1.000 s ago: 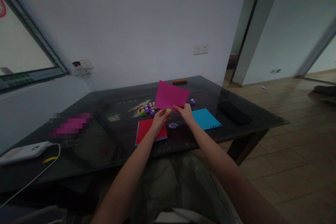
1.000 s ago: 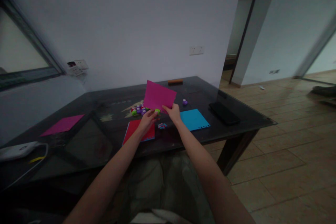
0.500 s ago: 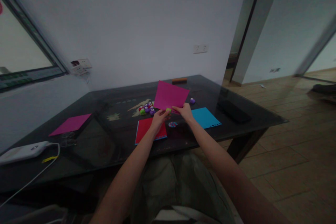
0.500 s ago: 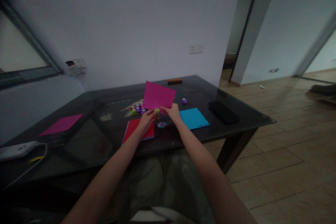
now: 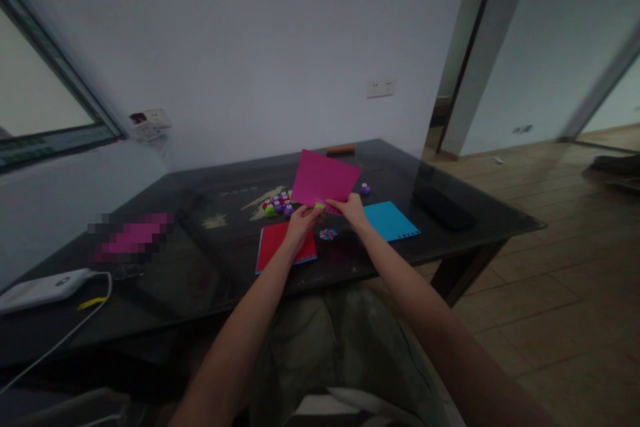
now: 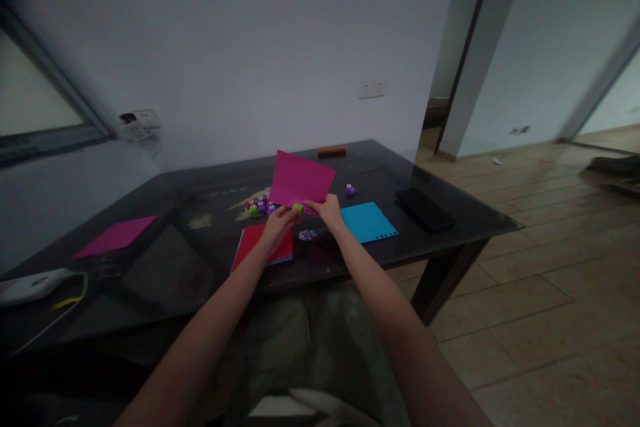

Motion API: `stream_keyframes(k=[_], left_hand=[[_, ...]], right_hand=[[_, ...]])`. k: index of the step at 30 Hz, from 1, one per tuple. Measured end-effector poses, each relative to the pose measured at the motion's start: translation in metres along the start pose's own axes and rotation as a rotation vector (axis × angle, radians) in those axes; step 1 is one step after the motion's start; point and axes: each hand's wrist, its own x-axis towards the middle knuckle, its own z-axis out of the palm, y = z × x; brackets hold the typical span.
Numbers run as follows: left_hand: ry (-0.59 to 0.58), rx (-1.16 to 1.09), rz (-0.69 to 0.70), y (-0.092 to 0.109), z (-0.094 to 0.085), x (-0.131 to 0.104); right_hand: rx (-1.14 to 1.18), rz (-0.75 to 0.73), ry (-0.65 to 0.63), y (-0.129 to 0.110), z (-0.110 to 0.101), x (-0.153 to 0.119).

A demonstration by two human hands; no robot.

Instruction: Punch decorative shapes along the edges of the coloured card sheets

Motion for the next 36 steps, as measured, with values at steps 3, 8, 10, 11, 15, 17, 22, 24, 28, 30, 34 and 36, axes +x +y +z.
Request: stream_keyframes(k=[3, 8, 10, 11, 15, 17, 22, 24, 28, 30, 34, 36], left_hand=[[0.005, 0.015, -0.004, 0.0, 0.0, 0.0], [0.009, 0.009, -0.008, 0.001, 0.0, -0.001], [0.007, 0.003, -0.007, 0.001, 0.0, -0.001], [0.005, 0.0, -0.007, 0.001, 0.0, -0.001], [0.001, -0.002, -0.01, 0.002, 0.001, -0.001], [0.003, 0.0, -0.011, 0.002, 0.001, -0.001], [0.002, -0.007, -0.008, 0.001, 0.0, 0.0], [0.001, -0.012, -0.008, 0.001, 0.0, 0.0], [-0.002, -0.008, -0.013, 0.001, 0.001, 0.0], [-0.001, -0.009, -0.012, 0.001, 0.001, 0.0], [0.014, -0.011, -0.007, 0.0, 0.0, 0.001], [0.01, -0.012, -0.01, -0.001, 0.0, 0.002]], right_hand=[[-0.015, 0.006, 0.011, -0.002, 0.0, -0.001], [-0.041, 0.016, 0.011, -0.003, 0.0, -0.001], [-0.044, 0.017, 0.017, -0.002, 0.0, -0.001], [-0.041, 0.015, 0.017, -0.001, 0.0, 0.0], [-0.039, 0.002, 0.002, 0.001, 0.0, 0.001], [-0.046, -0.007, 0.001, 0.002, -0.001, 0.001], [-0.039, -0.008, 0.001, 0.006, -0.001, 0.003], [-0.034, -0.006, 0.003, 0.007, -0.001, 0.003], [-0.028, -0.011, -0.002, 0.008, -0.001, 0.003], [-0.021, -0.021, -0.005, 0.009, -0.001, 0.004], [-0.028, -0.019, -0.012, 0.011, -0.001, 0.005], [-0.041, -0.014, -0.006, 0.011, -0.001, 0.005]])
